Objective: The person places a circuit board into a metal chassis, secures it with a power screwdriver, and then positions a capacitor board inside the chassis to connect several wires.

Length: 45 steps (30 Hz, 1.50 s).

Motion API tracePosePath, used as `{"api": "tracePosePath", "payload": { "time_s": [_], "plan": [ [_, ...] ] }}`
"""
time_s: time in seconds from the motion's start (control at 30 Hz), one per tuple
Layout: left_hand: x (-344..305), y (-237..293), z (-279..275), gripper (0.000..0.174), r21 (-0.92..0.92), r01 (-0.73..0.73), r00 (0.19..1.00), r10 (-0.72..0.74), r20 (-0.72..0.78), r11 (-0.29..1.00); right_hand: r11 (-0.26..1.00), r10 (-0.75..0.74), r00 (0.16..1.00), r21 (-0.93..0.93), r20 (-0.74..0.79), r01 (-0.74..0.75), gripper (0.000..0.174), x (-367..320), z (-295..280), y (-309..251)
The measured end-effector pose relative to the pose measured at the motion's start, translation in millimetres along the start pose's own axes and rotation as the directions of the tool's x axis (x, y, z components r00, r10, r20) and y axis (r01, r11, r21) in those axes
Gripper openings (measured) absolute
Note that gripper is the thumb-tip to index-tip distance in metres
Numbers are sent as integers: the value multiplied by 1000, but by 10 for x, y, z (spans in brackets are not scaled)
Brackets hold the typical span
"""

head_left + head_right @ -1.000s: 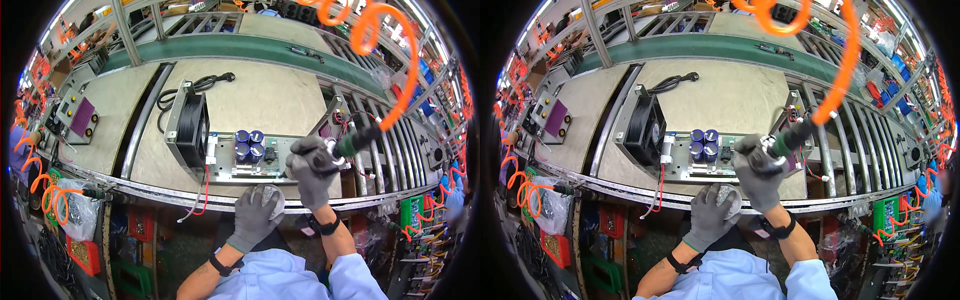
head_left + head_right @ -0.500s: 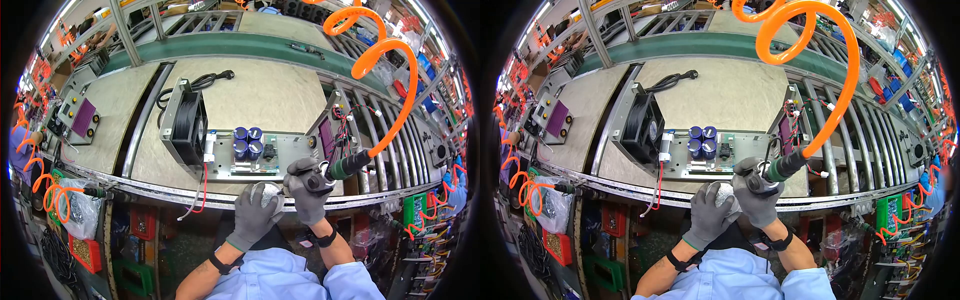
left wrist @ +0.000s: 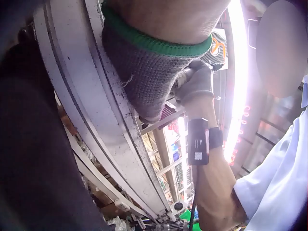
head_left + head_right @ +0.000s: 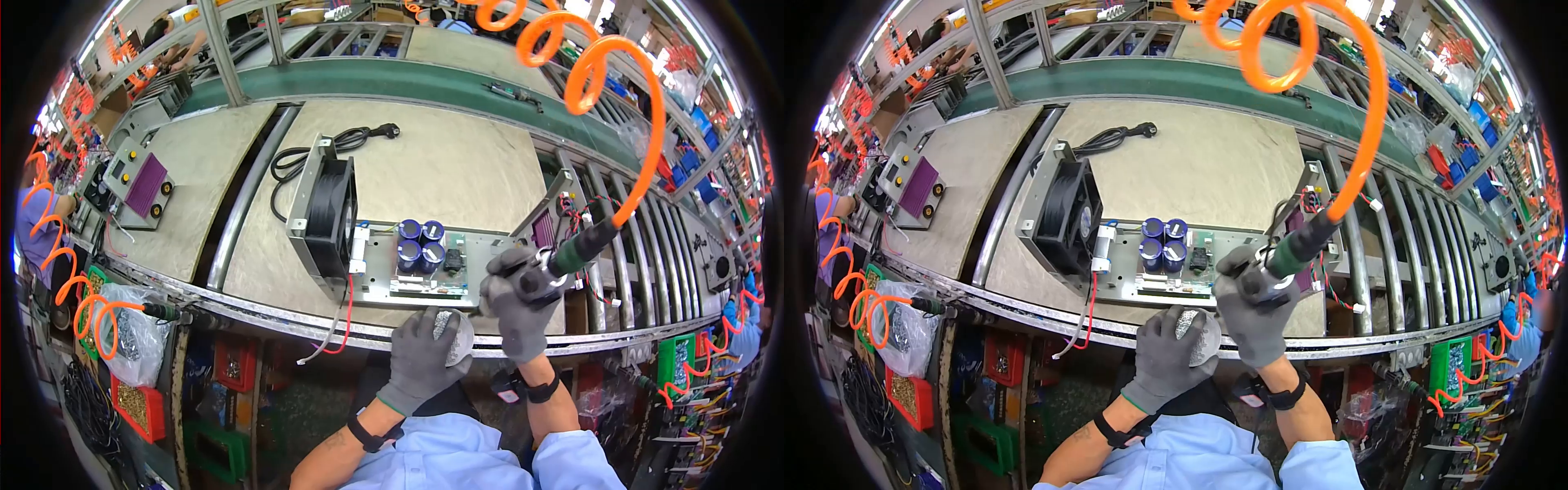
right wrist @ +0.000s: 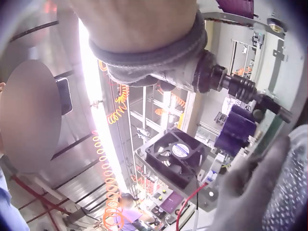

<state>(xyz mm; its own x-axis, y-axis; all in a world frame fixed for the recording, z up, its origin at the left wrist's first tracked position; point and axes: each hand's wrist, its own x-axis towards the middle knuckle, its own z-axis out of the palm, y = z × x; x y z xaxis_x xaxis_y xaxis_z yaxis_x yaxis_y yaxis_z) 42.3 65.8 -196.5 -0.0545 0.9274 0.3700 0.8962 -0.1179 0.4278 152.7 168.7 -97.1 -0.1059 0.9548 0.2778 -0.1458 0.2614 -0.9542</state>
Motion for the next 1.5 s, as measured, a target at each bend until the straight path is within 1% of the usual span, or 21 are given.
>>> {"api": "tracePosePath", "payload": {
  "time_s": [0.07, 0.1, 0.13, 0.2, 0.23, 0.37, 0.5, 0.6, 0.73, 0.77, 0.87, 1.0, 1.03, 1.07, 1.13, 1.17, 1.27, 1.3, 1.4, 1.47, 1.5],
  "plan": [
    [26, -3, -10, 73, 12, -2, 1000, 2, 5, 1000, 988, -35, 993, 143, -114, 51, 18, 173, 180, -59],
    [30, 1, -20, 73, 14, 3, 1000, -3, 19, 1000, 995, -78, 992, 50, -96, 83, 19, 312, 142, 15],
    [38, 0, -30, 74, 18, 6, 1000, -6, 30, 1000, 987, -90, 986, 121, -138, 107, 19, 397, 233, -41],
    [31, -15, -19, 74, 11, 3, 1000, -3, 24, 1000, 971, -239, 953, -17, -184, 240, 19, 655, 298, 96],
    [25, -23, -12, 74, 7, 6, 1000, -6, 21, 1000, 961, -266, 939, 9, -218, 275, 18, 749, 357, 130],
    [21, -40, -5, 72, -14, 15, 1000, -15, 23, 1000, 967, -228, 958, 72, -175, 243, 19, 1027, 374, 339],
    [13, -59, 23, 71, -21, 13, 1000, -13, 5, 1000, 947, -318, 930, -10, -186, 321, 19, 1177, 401, 527],
    [-2, -71, 33, 71, -28, 19, 1000, -18, 15, 999, 979, -149, 971, 109, -187, 171, 20, 1181, 408, 432],
    [19, -71, 27, 71, -22, 18, 1000, -18, 18, 1000, 966, -213, 952, 95, -221, 239, 20, 1134, 447, 342],
    [20, -73, 31, 71, -20, 14, 1000, -14, 17, 1000, 975, -170, 967, 113, -188, 193, 20, 1142, 410, 372],
    [29, -63, 34, 71, -4, 8, 1000, -8, 23, 1000, 983, -132, 979, 109, -154, 150, 19, 1177, 405, 411],
    [34, -48, 37, 71, 14, 11, 1000, -11, 23, 1000, 958, -261, 961, 101, -91, 270, 16, 1289, 465, 397],
    [41, -44, 31, 71, 23, 11, 999, -12, 31, 1000, 965, -261, 964, 0, -53, 261, 15, 1336, 421, 425],
    [49, -36, 22, 72, 32, 8, 999, -9, 38, 999, 977, -212, 975, 18, -70, 214, 14, 1351, 422, 450],
    [45, -21, 18, 72, 29, 4, 1000, -5, 26, 1000, 973, -229, 971, 1, -69, 230, 13, 1371, 424, 479],
    [43, -20, 27, 72, 34, 0, 1000, 0, 10, 999, 986, -151, 984, 51, -93, 156, 13, 1371, 450, 461],
    [22, -12, 42, 72, 37, -3, 1000, 3, -19, 999, 969, -245, 968, -1, -56, 245, 13, 1355, 486, 452],
    [19, -12, 43, 72, 35, -6, 1000, 7, -25, 999, 957, -289, 957, 14, -15, 289, 14, 1315, 431, 480],
    [59, -22, 23, 71, 21, -10, 999, 11, -33, 1000, 945, -323, 944, 25, -69, 325, 15, 945, 381, 209],
    [19, -28, 30, 70, 5, -24, 998, 24, -51, 1000, 978, -191, 980, 78, -46, 194, 17, 627, 293, -74],
    [14, -32, 29, 69, 9, -28, 999, 28, -44, 1000, 983, -110, 994, 147, -27, 113, 19, 470, 251, -173]
  ]
}}
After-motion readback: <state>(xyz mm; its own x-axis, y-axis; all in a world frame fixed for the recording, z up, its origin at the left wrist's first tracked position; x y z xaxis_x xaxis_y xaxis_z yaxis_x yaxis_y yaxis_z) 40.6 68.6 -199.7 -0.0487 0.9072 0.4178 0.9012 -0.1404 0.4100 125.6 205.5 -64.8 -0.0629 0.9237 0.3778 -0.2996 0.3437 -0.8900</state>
